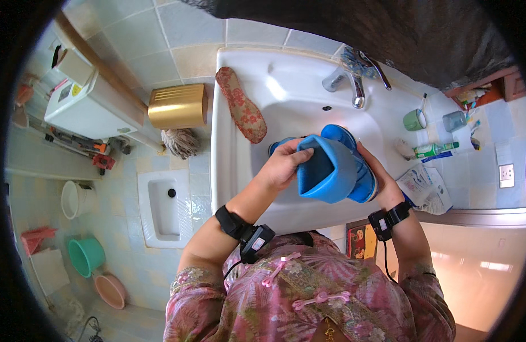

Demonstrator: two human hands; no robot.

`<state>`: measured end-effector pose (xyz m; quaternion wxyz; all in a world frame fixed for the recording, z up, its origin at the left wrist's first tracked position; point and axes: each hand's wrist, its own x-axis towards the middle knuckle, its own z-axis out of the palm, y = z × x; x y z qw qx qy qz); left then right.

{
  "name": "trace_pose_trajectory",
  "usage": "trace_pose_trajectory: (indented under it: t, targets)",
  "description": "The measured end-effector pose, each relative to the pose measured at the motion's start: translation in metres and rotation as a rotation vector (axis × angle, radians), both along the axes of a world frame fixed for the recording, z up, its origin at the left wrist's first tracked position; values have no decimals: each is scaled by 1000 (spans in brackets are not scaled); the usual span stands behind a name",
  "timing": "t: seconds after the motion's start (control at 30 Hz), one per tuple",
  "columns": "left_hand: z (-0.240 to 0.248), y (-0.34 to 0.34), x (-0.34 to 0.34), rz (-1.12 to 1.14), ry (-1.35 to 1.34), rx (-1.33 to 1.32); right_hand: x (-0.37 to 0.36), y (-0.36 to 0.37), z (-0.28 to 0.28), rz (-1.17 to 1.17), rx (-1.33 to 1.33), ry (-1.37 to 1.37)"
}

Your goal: The person rinses blue rain boots under a faucet, scrubs them with a brush, and wipes the boots and the sink with a cloth.

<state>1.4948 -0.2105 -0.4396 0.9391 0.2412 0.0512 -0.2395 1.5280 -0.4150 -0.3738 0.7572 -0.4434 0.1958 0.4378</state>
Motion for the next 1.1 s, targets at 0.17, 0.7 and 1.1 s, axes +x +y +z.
trace_pose_trajectory:
  t: [0.17, 0.7, 1.1]
  targets:
    - [29, -12, 21, 121, -50, 232, 35, -25, 8, 147, -12, -140]
    - [103, -114, -54, 920, 280, 566, 148, -188, -137, 800, -986, -1769]
    - [93, -153, -72, 958, 316, 539, 150, -185, -150, 1129, -1118, -1372]
